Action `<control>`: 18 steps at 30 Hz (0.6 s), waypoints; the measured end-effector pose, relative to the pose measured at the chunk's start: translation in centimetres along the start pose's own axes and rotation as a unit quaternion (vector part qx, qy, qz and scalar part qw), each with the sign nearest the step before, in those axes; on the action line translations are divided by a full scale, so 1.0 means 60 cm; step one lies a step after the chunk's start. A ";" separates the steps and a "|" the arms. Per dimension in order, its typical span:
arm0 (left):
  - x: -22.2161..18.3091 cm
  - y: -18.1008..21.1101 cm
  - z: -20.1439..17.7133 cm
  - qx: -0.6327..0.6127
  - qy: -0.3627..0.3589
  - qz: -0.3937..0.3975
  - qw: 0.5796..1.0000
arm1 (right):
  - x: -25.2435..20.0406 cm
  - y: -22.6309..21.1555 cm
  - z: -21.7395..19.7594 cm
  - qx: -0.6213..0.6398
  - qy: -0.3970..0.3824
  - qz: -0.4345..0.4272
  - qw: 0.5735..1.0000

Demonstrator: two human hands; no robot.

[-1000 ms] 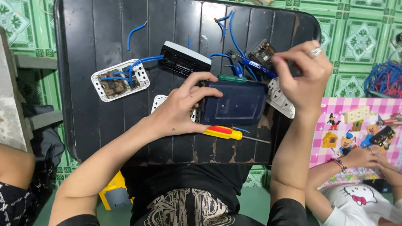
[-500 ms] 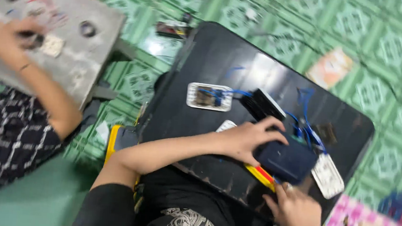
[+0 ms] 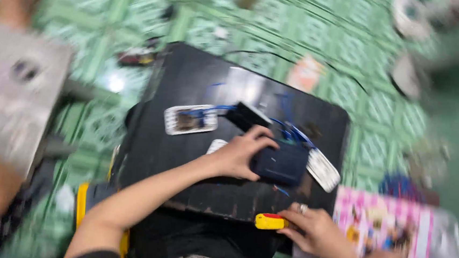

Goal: Assembling electrical components into a plastic casing and testing the assembly with a multimeter.

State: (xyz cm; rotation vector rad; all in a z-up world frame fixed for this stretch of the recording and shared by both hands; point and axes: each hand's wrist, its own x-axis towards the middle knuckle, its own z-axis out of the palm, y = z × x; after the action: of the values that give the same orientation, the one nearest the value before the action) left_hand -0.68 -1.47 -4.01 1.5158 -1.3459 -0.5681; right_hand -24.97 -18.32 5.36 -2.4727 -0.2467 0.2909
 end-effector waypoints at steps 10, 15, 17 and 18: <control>0.026 0.061 -0.016 -0.056 -0.151 -0.127 0.979 | 0.020 0.081 -0.065 0.290 0.400 -0.161 0.854; 0.024 0.032 0.011 0.069 -0.063 -0.024 0.995 | 0.130 0.104 -0.068 0.305 0.537 -0.206 0.759; 0.018 0.043 0.011 0.054 -0.079 -0.037 0.995 | 0.123 0.083 -0.065 0.309 0.532 -0.189 0.765; 0.032 0.046 0.007 0.052 -0.062 -0.025 0.996 | 0.125 0.080 -0.083 0.291 0.512 -0.206 0.782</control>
State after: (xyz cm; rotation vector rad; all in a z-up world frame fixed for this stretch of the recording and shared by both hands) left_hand -1.80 -3.09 -1.29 1.6243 -1.4538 -0.6419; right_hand -15.94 -23.08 5.18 -1.5821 -0.1702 -1.0046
